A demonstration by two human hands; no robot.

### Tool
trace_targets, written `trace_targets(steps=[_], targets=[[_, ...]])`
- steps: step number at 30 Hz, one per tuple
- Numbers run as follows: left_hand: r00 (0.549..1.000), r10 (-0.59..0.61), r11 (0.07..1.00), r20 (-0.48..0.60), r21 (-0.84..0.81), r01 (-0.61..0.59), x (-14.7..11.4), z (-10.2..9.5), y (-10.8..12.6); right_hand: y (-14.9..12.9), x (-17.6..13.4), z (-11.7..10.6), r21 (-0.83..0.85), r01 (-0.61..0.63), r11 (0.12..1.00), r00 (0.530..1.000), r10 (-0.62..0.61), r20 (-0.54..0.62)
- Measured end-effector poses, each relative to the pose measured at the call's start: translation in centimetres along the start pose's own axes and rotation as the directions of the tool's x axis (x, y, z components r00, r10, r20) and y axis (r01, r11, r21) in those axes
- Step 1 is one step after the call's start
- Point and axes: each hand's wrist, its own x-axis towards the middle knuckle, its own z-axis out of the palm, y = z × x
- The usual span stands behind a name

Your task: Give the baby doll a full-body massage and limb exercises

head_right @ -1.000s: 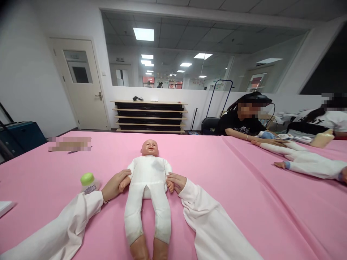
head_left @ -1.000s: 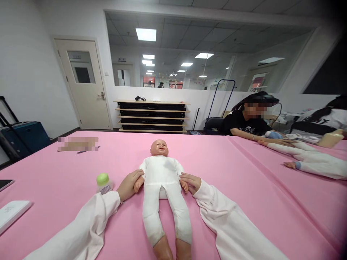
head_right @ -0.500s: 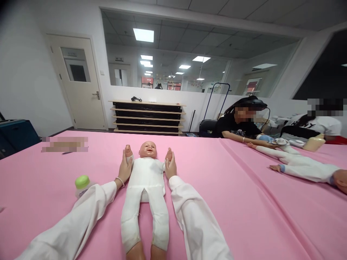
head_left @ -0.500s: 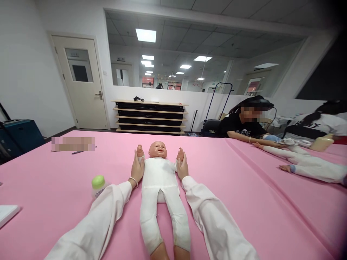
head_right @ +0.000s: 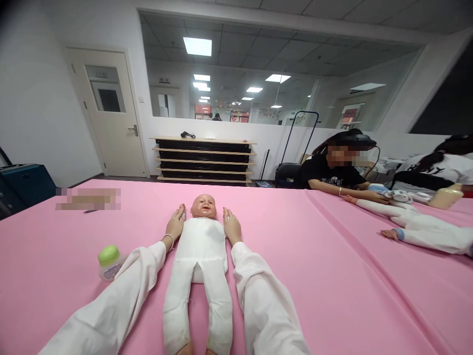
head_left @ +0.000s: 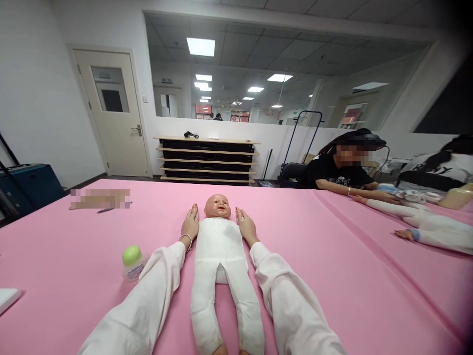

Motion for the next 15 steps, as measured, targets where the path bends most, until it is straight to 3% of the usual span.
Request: trace_targets(steps=[5,11,15], targets=[[0.999,-0.047,0.999,0.010,-0.003,0.047,0.0,-0.1,0.1,-0.1,-0.1,-0.2,0.016,-0.024,1.000,0.998,0.023,0.059],[0.992,0.010,0.998,-0.123,-0.057,-0.017,-1.6,-1.2,1.6,0.1,-1.8,-0.2,0.126,0.063,0.990,0.988,-0.044,-0.150],[0.968,0.054,0.989,-0.245,-0.122,-0.086,-4.0,-2.7,2.4,0.3,-3.6,-0.7,0.156,0.143,0.977,0.974,-0.111,-0.197]])
